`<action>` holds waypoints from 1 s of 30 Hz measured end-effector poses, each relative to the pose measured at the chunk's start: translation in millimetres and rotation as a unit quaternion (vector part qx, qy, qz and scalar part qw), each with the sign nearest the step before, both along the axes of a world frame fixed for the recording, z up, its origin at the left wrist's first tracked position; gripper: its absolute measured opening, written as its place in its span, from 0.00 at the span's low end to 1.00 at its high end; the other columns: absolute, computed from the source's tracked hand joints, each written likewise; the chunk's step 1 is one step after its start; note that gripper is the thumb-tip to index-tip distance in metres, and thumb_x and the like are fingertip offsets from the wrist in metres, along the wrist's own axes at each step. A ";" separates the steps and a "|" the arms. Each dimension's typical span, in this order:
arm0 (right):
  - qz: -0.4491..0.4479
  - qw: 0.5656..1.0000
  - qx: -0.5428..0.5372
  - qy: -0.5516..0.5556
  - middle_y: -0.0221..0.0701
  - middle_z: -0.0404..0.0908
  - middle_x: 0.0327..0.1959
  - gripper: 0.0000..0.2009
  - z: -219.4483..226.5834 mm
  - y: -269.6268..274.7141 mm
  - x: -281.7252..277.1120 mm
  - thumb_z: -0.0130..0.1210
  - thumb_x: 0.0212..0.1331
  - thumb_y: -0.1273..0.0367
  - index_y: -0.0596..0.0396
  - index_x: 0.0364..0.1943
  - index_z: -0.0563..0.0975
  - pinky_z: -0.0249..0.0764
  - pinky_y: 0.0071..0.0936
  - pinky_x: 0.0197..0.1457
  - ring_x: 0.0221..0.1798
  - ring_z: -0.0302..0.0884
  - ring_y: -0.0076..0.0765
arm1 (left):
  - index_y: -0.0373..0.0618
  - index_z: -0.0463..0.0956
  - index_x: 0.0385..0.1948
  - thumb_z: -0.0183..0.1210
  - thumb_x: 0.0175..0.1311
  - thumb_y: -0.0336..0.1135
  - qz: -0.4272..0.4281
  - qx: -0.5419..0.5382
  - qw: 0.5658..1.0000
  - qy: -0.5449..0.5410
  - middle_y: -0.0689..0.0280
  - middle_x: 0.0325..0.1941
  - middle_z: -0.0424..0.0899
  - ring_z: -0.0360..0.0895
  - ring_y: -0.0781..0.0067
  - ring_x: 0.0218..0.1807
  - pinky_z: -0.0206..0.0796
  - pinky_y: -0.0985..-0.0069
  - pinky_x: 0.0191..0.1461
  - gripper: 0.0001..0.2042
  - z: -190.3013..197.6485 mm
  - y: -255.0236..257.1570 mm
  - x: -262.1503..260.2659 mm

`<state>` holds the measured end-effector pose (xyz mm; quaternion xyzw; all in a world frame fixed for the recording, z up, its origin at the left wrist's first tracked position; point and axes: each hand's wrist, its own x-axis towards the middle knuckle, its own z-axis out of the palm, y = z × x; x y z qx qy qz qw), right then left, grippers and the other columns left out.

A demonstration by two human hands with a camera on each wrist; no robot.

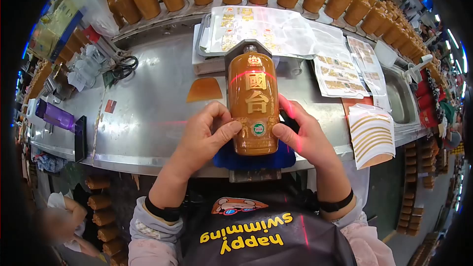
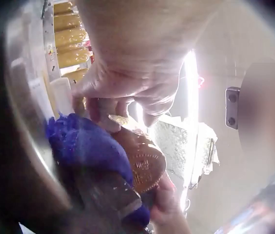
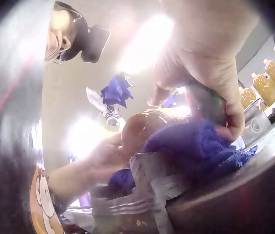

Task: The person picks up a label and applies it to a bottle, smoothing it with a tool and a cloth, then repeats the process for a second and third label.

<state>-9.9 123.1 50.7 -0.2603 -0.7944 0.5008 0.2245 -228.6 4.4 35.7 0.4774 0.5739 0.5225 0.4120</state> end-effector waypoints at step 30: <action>0.031 0.999 -0.002 -0.022 0.47 0.67 0.65 0.46 4.3 2.8 0.3 0.65 0.53 0.49 0.61 0.70 0.58 0.55 0.37 0.73 0.71 0.61 0.46 | 0.35 0.47 0.68 0.61 0.58 0.63 0.027 0.070 0.997 -0.022 0.49 0.63 0.64 0.61 0.59 0.67 0.52 0.66 0.70 0.48 -28.1 -6.6 24.6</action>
